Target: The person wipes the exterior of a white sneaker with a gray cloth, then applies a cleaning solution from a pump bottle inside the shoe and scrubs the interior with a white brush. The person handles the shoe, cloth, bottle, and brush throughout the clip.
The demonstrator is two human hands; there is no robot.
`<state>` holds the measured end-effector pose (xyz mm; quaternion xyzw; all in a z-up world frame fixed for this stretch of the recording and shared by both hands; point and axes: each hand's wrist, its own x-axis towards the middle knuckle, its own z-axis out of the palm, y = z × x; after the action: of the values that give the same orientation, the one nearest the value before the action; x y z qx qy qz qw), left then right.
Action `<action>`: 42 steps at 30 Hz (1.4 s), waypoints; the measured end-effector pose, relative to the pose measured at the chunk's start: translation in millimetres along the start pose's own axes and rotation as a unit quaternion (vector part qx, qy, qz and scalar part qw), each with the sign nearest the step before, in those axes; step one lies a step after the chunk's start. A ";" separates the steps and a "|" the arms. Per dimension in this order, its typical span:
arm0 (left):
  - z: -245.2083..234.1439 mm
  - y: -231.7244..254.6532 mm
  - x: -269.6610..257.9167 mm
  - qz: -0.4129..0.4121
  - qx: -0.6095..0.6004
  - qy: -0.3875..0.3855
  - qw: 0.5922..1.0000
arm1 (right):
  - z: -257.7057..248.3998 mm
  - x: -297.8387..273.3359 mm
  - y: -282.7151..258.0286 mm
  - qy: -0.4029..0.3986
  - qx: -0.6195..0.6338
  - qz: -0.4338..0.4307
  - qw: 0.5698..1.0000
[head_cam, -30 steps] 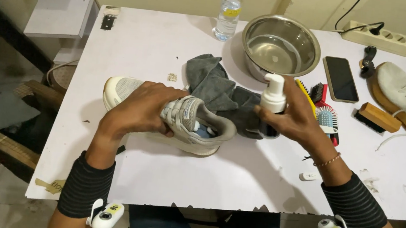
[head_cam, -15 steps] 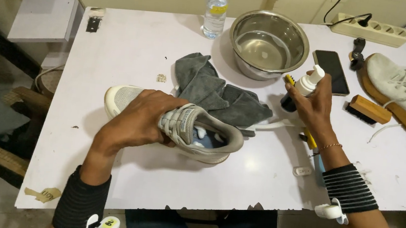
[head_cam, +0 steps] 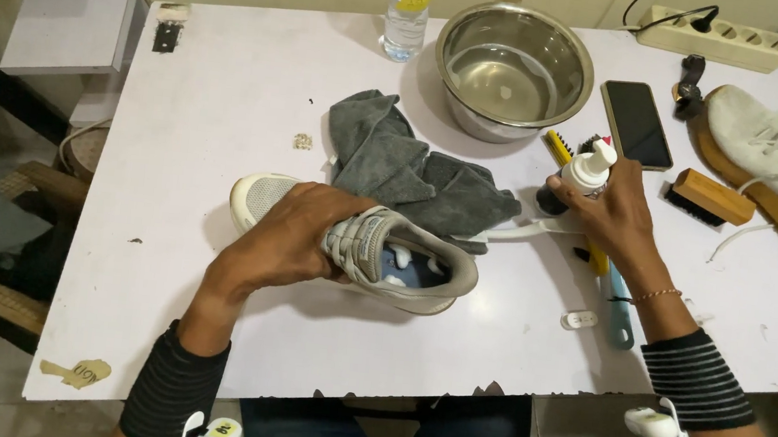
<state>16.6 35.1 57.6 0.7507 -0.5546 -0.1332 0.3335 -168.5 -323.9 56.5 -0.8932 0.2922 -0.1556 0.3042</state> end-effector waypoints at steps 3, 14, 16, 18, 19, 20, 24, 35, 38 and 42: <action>2.0 -5.4 -2.7 -0.010 -0.003 -0.001 1.000 | -12.3 -11.8 -13.4 -0.049 -0.041 0.047 0.997; 5.9 -23.4 -12.0 -0.007 0.022 -0.013 1.000 | -12.5 -1.1 70.2 -0.232 -0.321 -0.039 0.917; 4.5 -21.3 -11.8 -0.015 0.024 -0.019 0.999 | -16.2 0.2 73.2 -0.251 -0.308 -0.041 0.917; 4.1 -19.8 -11.4 -0.023 0.027 -0.026 0.999 | -21.8 0.0 71.9 -0.269 -0.295 -0.043 0.916; 3.6 -19.0 -11.1 -0.010 0.021 -0.014 1.000 | -26.0 -0.4 68.1 -0.280 -0.276 -0.038 0.919; 3.1 -18.1 -10.6 0.003 0.014 -0.003 1.000 | -30.3 -0.8 64.4 -0.290 -0.257 -0.033 0.921; -0.2 -13.4 -8.5 -0.016 0.009 -0.017 1.000 | -48.7 -23.8 7.3 -0.312 -0.250 0.004 0.916; 3.7 -20.5 -10.6 -0.050 0.003 -0.037 0.998 | -90.3 -49.8 -32.2 -0.244 -0.467 0.039 0.849; 2.0 -17.7 -10.8 -0.040 0.000 -0.025 0.999 | -103.1 -50.3 -37.7 -0.273 -0.449 0.036 0.850; 5.9 -21.7 -12.6 -0.042 0.003 -0.025 0.999 | -115.2 -40.2 -20.8 -0.282 -0.362 0.135 0.878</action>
<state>25.0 48.1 37.0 0.7707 -0.5312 -0.1641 0.3113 -243.5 -338.0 154.0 -0.8988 0.3481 0.2621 0.0475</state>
